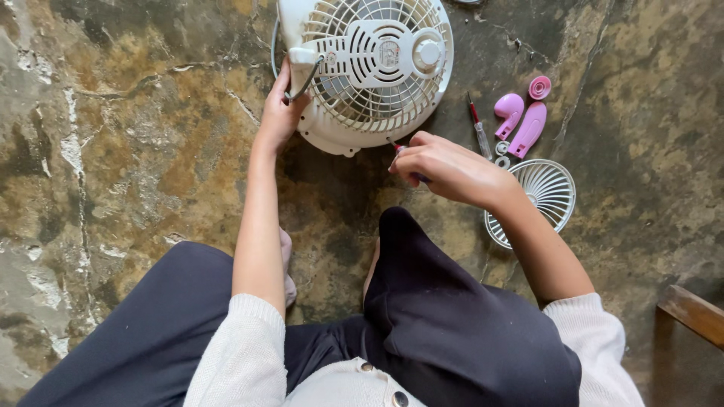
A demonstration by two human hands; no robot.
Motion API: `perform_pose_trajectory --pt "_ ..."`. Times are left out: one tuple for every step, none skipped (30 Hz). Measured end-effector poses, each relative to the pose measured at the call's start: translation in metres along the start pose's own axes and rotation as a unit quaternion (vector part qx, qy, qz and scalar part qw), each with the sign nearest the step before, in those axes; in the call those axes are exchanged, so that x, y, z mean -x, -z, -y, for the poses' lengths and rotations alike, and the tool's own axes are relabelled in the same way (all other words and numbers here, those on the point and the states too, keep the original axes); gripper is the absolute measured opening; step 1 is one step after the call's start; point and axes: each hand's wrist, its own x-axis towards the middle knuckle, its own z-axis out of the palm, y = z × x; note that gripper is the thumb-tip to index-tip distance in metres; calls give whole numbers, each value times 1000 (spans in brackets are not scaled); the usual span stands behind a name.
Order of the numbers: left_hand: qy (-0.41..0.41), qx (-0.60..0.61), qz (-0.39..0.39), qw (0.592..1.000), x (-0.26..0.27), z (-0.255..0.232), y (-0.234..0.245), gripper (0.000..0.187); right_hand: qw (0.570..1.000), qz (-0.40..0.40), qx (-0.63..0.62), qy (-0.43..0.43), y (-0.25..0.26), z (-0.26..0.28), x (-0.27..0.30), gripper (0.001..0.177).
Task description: The person sits on the floor and uses a screwdriver to remove screws from the back grill of a white electric fan. They loosen and remove multiple screws, then detach the back grill from the fan body.
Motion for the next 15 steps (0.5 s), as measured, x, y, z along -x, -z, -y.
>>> perform_pose_trajectory --pt "14 4 2 1000 1 -1 -1 78 999 25 16 -24 0 5 0 17" --pt "28 9 4 1000 2 -1 -3 79 997 51 33 -48 0 9 -1 14" --pt "43 13 6 999 3 -2 -5 81 993 77 49 -71 2 12 -2 12" --pt "43 9 2 999 4 -3 -8 80 992 87 42 -77 5 13 -3 12" --pt "45 4 -1 999 6 -5 -10 78 991 98 33 -83 7 13 -4 11" --pt "46 -1 -5 999 7 -6 -13 77 990 109 24 -88 10 11 -5 11" --pt "51 9 -5 999 5 -8 -14 78 990 85 -16 -109 15 6 -3 9" --pt "56 18 -5 998 4 -11 -15 79 988 61 -56 -129 20 -1 1 9" --pt "66 29 -4 997 7 -11 -16 80 983 40 -99 -150 20 -7 8 10" --pt "64 30 -1 997 11 -11 -17 81 986 -33 -113 -120 18 -13 18 14" --pt "59 30 1 998 10 -12 -16 81 983 -109 -122 -88 16 -20 27 21" --pt "53 31 3 998 9 -13 -14 81 973 -183 -130 -55 12 -28 35 28" --pt "57 32 3 998 10 -12 -13 81 958 -229 -150 -86 2 -35 40 26" --pt "61 32 3 998 10 -12 -13 82 939 -275 -170 -118 -11 -41 42 26" --pt "63 33 2 997 9 -11 -12 82 917 -319 -188 -149 -25 -48 43 27"
